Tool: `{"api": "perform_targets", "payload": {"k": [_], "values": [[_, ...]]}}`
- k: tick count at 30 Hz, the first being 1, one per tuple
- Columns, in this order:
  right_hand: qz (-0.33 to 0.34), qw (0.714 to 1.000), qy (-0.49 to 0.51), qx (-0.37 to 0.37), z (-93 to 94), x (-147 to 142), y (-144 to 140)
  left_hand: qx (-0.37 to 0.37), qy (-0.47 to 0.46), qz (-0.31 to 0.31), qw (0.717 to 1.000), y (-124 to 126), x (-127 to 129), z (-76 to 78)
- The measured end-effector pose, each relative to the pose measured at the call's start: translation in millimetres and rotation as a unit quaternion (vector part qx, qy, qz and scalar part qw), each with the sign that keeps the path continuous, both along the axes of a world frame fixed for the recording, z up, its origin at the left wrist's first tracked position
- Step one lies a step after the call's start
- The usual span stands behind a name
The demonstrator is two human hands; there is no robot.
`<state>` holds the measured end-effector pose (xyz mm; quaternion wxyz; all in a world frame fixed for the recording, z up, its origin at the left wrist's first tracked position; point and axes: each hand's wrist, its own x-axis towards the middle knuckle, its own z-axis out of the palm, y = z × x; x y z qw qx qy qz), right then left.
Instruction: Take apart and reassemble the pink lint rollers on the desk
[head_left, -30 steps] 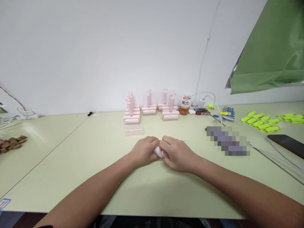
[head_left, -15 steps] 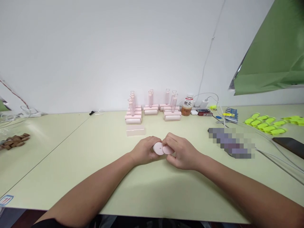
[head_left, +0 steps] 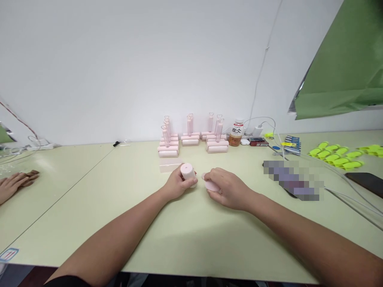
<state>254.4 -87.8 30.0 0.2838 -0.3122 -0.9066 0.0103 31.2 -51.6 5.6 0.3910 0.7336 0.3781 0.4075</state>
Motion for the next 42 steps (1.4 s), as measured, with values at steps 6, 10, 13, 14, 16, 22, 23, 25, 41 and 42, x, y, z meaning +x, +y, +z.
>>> {"api": "perform_targets", "payload": {"k": [6, 10, 13, 14, 16, 22, 23, 25, 41, 42], "values": [[-0.044, 0.991, -0.122, -0.034, -5.7, -6.5, -3.8, -0.028, 0.042, 0.052, 0.997, -0.7, -5.1, 1.1], [-0.071, 0.979, -0.178, -0.073, -8.6, -11.6, -11.4, 0.041, 0.128, 0.092, 0.987, -0.5, -9.9, 3.9], [-0.099, 0.982, -0.125, -0.103, -7.6, -10.8, -13.0, 0.097, 0.168, 0.051, 0.980, -1.2, -11.4, 7.1], [-0.118, 0.983, -0.085, -0.110, -6.6, -9.5, -12.4, 0.108, 0.175, 0.030, 0.978, -2.3, -11.6, 8.5], [-0.150, 0.982, 0.002, -0.112, -3.9, -6.3, -10.2, 0.114, 0.192, -0.011, 0.975, -6.0, -11.6, 11.8], [-0.054, 0.985, 0.075, -0.147, 1.6, -0.8, -4.5, 0.124, 0.220, -0.066, 0.965, -17.4, -11.2, 18.6], [-0.040, 0.985, 0.068, -0.155, 1.8, -0.6, -4.2, 0.124, 0.222, -0.067, 0.965, -18.0, -11.2, 19.0], [-0.023, 0.985, 0.054, -0.161, 2.2, -0.1, -3.8, 0.121, 0.231, -0.067, 0.963, -18.2, -11.4, 19.5], [-0.040, 0.977, 0.088, -0.190, 1.4, -1.4, -4.1, 0.127, 0.237, -0.065, 0.961, -17.1, -10.6, 16.9], [-0.047, 0.974, 0.110, -0.194, -0.6, -1.1, -2.9, 0.125, 0.224, -0.064, 0.964, -16.6, -10.3, 17.0]]}}
